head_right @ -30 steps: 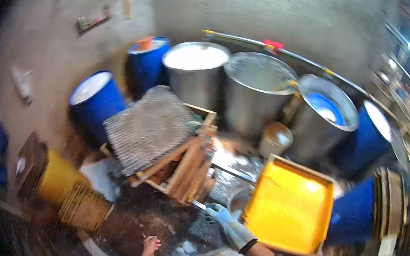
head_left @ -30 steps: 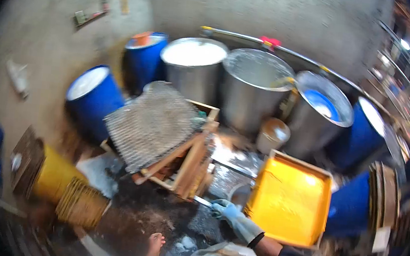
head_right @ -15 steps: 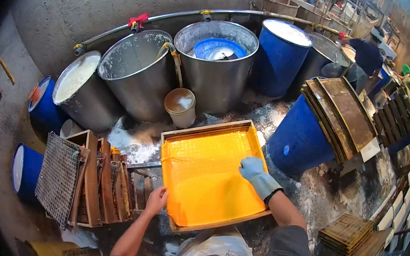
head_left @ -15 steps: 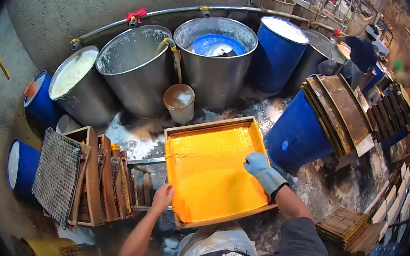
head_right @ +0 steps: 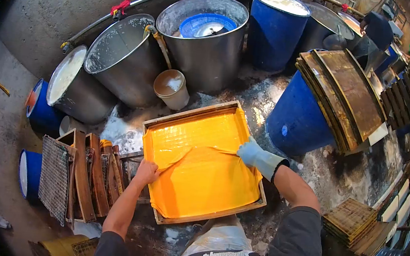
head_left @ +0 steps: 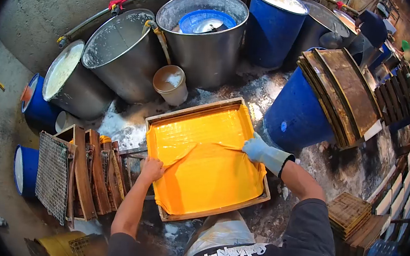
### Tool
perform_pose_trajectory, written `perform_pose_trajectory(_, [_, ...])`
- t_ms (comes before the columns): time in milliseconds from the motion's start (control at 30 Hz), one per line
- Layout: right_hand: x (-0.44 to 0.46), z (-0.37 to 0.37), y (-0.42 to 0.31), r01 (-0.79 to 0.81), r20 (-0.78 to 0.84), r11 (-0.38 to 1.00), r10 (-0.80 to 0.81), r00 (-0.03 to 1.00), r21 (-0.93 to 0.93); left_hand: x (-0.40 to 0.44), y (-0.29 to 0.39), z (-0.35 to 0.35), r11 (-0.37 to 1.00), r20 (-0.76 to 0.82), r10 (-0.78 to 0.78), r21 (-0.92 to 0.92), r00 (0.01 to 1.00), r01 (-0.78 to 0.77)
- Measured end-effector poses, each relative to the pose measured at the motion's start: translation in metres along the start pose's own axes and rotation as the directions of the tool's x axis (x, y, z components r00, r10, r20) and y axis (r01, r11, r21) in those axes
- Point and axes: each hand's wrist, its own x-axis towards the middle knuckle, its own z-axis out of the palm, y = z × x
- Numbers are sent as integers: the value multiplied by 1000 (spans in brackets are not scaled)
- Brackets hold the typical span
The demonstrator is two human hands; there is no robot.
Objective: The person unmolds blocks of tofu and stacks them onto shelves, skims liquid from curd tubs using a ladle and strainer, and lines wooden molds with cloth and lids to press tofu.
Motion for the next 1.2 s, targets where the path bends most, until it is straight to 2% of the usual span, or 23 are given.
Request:
perform_pose_trajectory(33, [-9,4,-5,-2,0,1000,2,1000,-5,-13,4,0,1000,-4,0,-3,1000,0])
perform_pose_trajectory(100, [-28,13,-18,-110,-22,956,121,992,271,-48,12,5,960,-81,-54,-278,995,29])
perform_pose_trajectory(133, [-44,16,-27,-108,-15,958,116,993,265,-71,17,7,957,-79,-56,-288,995,31])
perform_pose_trajectory(200, [-84,20,-41,-127,-108,901,187,976,415,-120,31,9,927,-286,-12,-363,958,-97])
perform_pose_trajectory(233, [-105,20,-48,-180,-29,906,206,978,384,-144,38,5,920,-292,-25,-380,956,-92])
perform_pose_trajectory(333, [-182,47,-63,-228,158,938,191,969,263,-223,54,10,901,-83,-11,-433,996,-26])
perform_pose_trajectory(367, [-208,26,-78,-316,428,916,190,883,246,-247,61,19,893,-78,-19,-449,997,-19])
perform_pose_trajectory(400, [-259,60,-83,-189,186,902,124,975,388,-273,70,30,859,17,-11,-511,1000,18])
perform_pose_trajectory(500, [-319,128,-113,-216,375,882,49,926,418,-322,97,74,773,225,11,-620,974,135])
perform_pose_trajectory(533, [-326,149,-126,-238,443,876,32,896,419,-331,111,50,666,441,-10,-666,897,335])
perform_pose_trajectory(567, [-321,158,-138,-256,487,874,25,873,414,-332,110,100,749,210,-6,-647,978,143])
perform_pose_trajectory(633, [-298,99,-167,-448,705,854,147,694,263,-323,104,144,707,133,41,-704,990,65])
perform_pose_trajectory(700, [-258,137,-161,-464,447,809,286,848,362,-308,101,135,721,39,-8,-693,999,33])
perform_pose_trajectory(733, [-233,153,-152,-421,163,819,389,907,390,-296,97,125,737,-53,-57,-676,997,6])
perform_pose_trajectory(767, [-212,157,-143,-374,-133,834,459,878,406,-278,90,121,714,-92,-113,-700,989,16])
perform_pose_trajectory(800, [-195,136,-138,-326,-292,853,460,839,407,-265,87,88,714,-72,-173,-696,982,75])
perform_pose_trajectory(833, [-173,102,-132,-279,-444,873,450,774,399,-242,76,84,708,-152,-185,-706,971,25])
perform_pose_trajectory(900, [-122,87,-105,-305,-485,868,476,733,391,-194,61,66,788,-337,-253,-615,907,-9])
perform_pose_trajectory(967, [-78,76,-86,-345,-506,864,496,705,366,-148,49,45,800,-380,-290,-600,878,4])
perform_pose_trajectory(1033, [-34,77,-59,-366,-526,865,499,689,342,-105,38,32,877,-522,-345,-475,780,71])
perform_pose_trajectory(1100, [9,99,-30,-519,-408,840,534,741,157,-68,20,39,897,-455,-363,-408,813,172])
perform_pose_trajectory(1167, [23,86,-16,-494,-243,858,514,823,141,-47,7,47,905,-368,-383,-334,847,264])
perform_pose_trajectory(1200, [26,77,-10,-475,-233,854,517,824,213,-35,3,45,904,-285,-392,-294,874,310])
